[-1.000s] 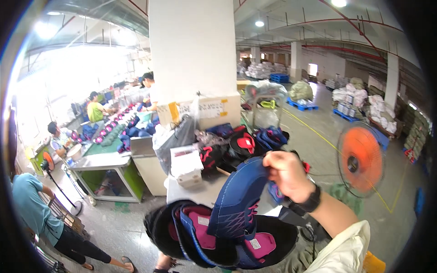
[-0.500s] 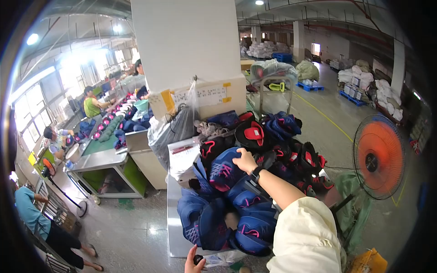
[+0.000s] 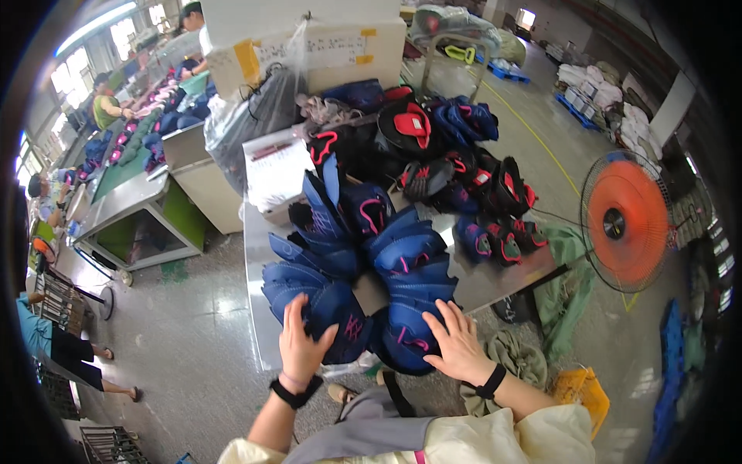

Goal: Organizing and preparing shoe uppers and insoles in a factory assembly area.

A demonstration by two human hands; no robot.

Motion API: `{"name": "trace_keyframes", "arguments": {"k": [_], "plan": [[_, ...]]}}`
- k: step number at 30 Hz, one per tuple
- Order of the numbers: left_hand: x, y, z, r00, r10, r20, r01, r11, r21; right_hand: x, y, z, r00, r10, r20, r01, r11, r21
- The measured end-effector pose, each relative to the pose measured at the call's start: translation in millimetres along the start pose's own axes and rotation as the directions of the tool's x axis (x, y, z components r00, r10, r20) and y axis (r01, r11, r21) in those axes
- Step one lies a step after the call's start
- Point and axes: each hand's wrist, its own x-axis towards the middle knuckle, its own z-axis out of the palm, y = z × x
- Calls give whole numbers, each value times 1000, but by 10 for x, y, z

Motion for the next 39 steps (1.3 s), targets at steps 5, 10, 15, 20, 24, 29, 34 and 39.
{"name": "trace_keyframes", "arguments": {"k": [5,10,15,20,24,29,34,39], "plan": [[263,-399,255,982,12,191,-52,977,207,-608,-19,860,951,258,-168,-202,935,293],[255,-514,311,988,135,81,-145,981,127,-473,-60,1319,864,361,-350,-310,931,194],[123,-619,-141,988,-133,74,137,989,-53,-63,351,792,837,279,-470,-264,959,99],[-379,-1265,-529,967,-248,-68,230,953,-197,399,544,322,953,221,-209,-193,970,148],[-587,-1479,-348,942,-321,-102,291,928,-234,771,689,254,985,155,-83,-121,940,318],[-533,-1075,-568,953,-289,-92,288,957,-34,803,799,-33,999,-27,29,17,959,284],[-458,-823,-823,980,-195,-37,198,977,82,624,1393,93,946,165,277,-219,960,175],[487,-118,-931,988,15,-157,14,982,187,1640,1611,-150,975,-121,-186,176,932,317]]}}
